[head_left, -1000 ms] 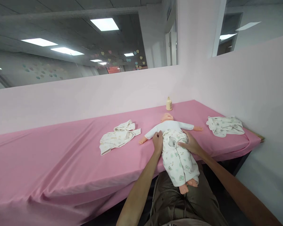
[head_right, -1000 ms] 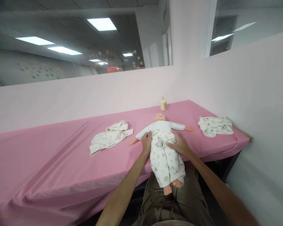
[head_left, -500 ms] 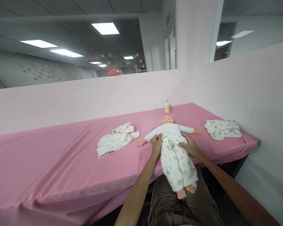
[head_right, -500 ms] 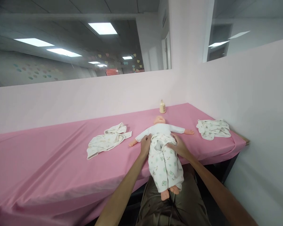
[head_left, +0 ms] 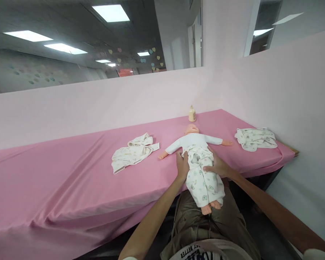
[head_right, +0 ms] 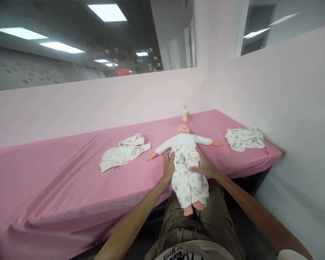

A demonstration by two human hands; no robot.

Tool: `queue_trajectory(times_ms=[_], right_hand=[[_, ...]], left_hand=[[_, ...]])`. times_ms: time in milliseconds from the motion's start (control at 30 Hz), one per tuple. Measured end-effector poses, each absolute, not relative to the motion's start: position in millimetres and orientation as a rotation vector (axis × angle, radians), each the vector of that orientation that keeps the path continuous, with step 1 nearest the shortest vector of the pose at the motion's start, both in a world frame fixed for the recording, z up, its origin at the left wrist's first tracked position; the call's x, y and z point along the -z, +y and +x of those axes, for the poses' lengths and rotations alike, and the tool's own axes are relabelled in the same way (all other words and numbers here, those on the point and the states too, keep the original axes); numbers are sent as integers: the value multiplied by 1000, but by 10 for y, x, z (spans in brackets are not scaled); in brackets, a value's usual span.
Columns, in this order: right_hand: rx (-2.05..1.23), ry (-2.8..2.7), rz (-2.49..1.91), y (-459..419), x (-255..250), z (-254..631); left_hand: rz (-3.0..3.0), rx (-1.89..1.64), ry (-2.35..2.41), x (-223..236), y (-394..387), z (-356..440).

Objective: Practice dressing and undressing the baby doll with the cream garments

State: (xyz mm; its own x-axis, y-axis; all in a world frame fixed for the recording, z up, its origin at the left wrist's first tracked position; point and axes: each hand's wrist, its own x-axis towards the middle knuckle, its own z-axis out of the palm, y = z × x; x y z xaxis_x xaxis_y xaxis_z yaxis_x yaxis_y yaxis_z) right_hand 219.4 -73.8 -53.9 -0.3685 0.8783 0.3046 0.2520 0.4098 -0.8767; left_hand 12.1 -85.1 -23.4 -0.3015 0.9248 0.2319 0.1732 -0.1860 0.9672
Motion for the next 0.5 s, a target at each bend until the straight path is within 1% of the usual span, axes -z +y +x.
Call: queue_trajectory(times_ms=[167,367,500], right_hand=[[-882,-1739,-1170,-789,455,2140],[-853,-1668,-1225,-835,358,2127],[-835,-1726,-1277,-888,276,2169]], left_hand=[[1428,-1471,1532,167,-871,118],[1540,-1390,1566,134,-858,84],[1583,-1332,1620,101,-854,40]])
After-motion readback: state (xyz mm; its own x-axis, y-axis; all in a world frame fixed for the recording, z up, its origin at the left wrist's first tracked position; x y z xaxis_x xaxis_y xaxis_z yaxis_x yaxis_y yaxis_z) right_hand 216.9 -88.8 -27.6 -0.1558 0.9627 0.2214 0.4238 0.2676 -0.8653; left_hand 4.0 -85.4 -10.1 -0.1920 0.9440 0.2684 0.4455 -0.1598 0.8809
